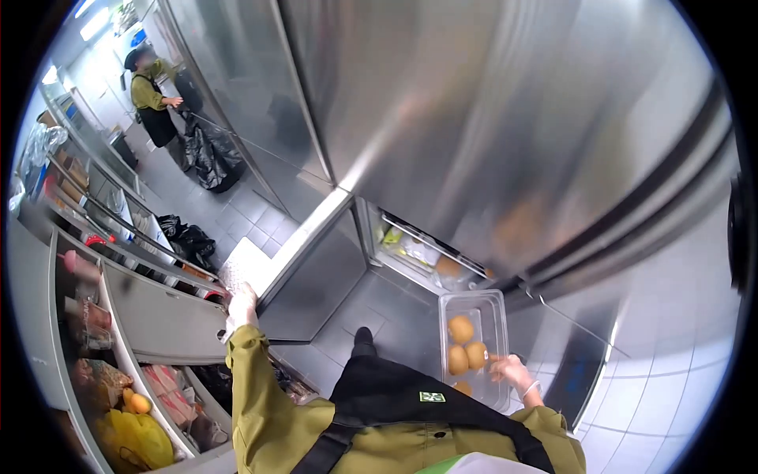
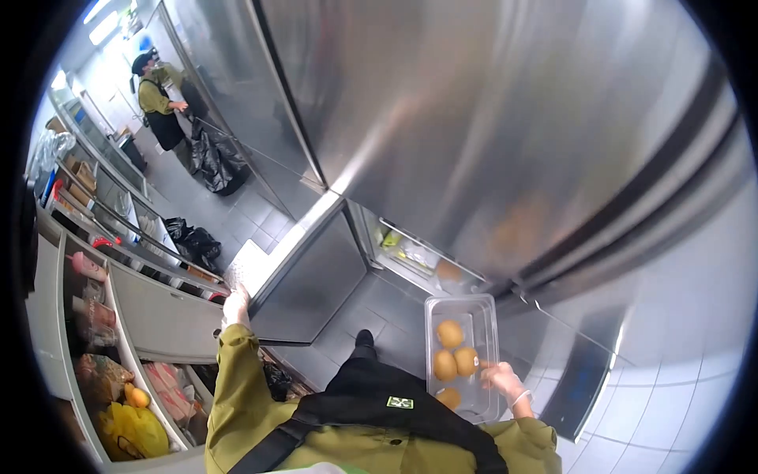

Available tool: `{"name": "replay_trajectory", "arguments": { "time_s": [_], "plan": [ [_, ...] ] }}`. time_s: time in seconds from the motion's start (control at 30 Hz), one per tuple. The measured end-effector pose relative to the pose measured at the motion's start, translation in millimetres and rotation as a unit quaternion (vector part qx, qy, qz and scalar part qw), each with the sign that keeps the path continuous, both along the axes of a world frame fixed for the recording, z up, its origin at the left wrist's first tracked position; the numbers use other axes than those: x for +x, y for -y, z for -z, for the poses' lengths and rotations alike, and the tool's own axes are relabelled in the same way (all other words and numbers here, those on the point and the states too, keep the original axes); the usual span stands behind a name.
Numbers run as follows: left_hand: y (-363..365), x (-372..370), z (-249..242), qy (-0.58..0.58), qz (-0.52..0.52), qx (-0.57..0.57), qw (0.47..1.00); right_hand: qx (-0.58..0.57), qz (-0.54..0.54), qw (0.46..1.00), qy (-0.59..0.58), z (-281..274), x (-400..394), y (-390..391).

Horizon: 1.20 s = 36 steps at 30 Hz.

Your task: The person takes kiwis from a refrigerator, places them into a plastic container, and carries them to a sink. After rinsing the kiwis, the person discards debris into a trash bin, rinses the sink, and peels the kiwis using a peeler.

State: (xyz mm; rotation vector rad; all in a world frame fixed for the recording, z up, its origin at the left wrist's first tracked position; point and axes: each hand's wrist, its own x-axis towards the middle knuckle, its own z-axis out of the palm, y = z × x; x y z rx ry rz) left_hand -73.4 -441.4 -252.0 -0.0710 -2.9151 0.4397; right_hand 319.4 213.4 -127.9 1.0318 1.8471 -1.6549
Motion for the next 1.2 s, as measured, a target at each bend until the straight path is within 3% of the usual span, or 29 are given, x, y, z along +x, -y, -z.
{"name": "replay_trajectory", "arguments": {
  "time_s": [0.03,0.07,0.13,0.23,0.27,0.3,0.33,0.43,0.47,0.57,0.6,0.67,0.73,0.8,0.93,1.07,1.1,1.2],
  "plan": [
    [-6.1,11.6,-7.2,-0.054,0.073,0.004,0.996,-0.008,0.021,0.999,-0.028,10.9,27.8,-6.8],
    [-8.8,22.8,1.5,-0.052,0.053,0.014,0.997,-0.012,0.036,0.998,-0.052,26.1,60.9,-16.3],
    [-55.2,80.7,-46.0,-0.056,0.124,0.143,0.98,0.008,0.081,0.996,-0.041,19.4,114.8,-31.6],
    [-113.4,118.3,-34.1,0.085,0.007,0.165,0.983,0.067,0.105,0.992,-0.037,12.7,192.9,-45.2],
    [-161.9,146.2,-71.6,0.137,-0.117,0.239,0.954,0.061,0.113,0.991,-0.037,16.0,223.5,-47.8],
    [-199.2,174.5,-93.8,0.147,-0.121,0.276,0.942,0.063,0.167,0.984,-0.018,-1.0,237.6,-40.5],
    [-214.8,196.4,-81.1,0.14,0.001,0.384,0.913,0.055,0.197,0.978,-0.042,11.1,267.0,-45.1],
    [-334.3,235.8,-147.4,0.292,-0.096,0.418,0.855,0.036,0.241,0.969,-0.028,-13.4,299.7,-39.5],
    [-352.8,227.3,-109.2,0.294,-0.118,0.426,0.847,0.04,0.257,0.965,-0.03,-12.4,308.3,-37.5],
    [-440.6,204.7,-88.7,0.347,-0.09,0.446,0.82,0.074,0.257,0.963,-0.037,-24.4,316.8,-19.9],
    [-462.1,201.6,-96.3,0.378,-0.063,0.445,0.809,0.094,0.245,0.964,-0.041,-30.6,312.7,-19.3],
    [-490.8,206.8,-105.0,0.345,-0.03,0.421,0.838,0.113,0.178,0.974,-0.084,-27.9,306.9,-17.2],
    [-480.5,200.4,-86.5,0.398,0.003,0.405,0.823,0.057,0.254,0.964,-0.046,-36.7,285.1,-12.6],
    [-440.9,188.3,-25.7,0.386,0.029,0.467,0.795,0.071,0.218,0.973,-0.023,-39.8,256.3,-9.7],
    [-319.3,148.7,9.1,0.356,-0.054,0.457,0.813,0.093,0.073,0.993,-0.017,-25.7,169.2,-14.2],
    [-165.2,103.2,30.8,0.319,-0.143,0.506,0.789,0.11,0.021,0.993,-0.038,-14.3,26.1,17.2],
    [-126.4,94.6,38.1,0.31,-0.162,0.524,0.777,0.149,-0.04,0.988,-0.031,-28.1,-22.4,38.6],
    [-22.9,84.9,59.6,0.297,-0.218,0.596,0.714,0.106,-0.07,0.991,-0.035,-19.6,-153.7,97.6]
  ]
}}
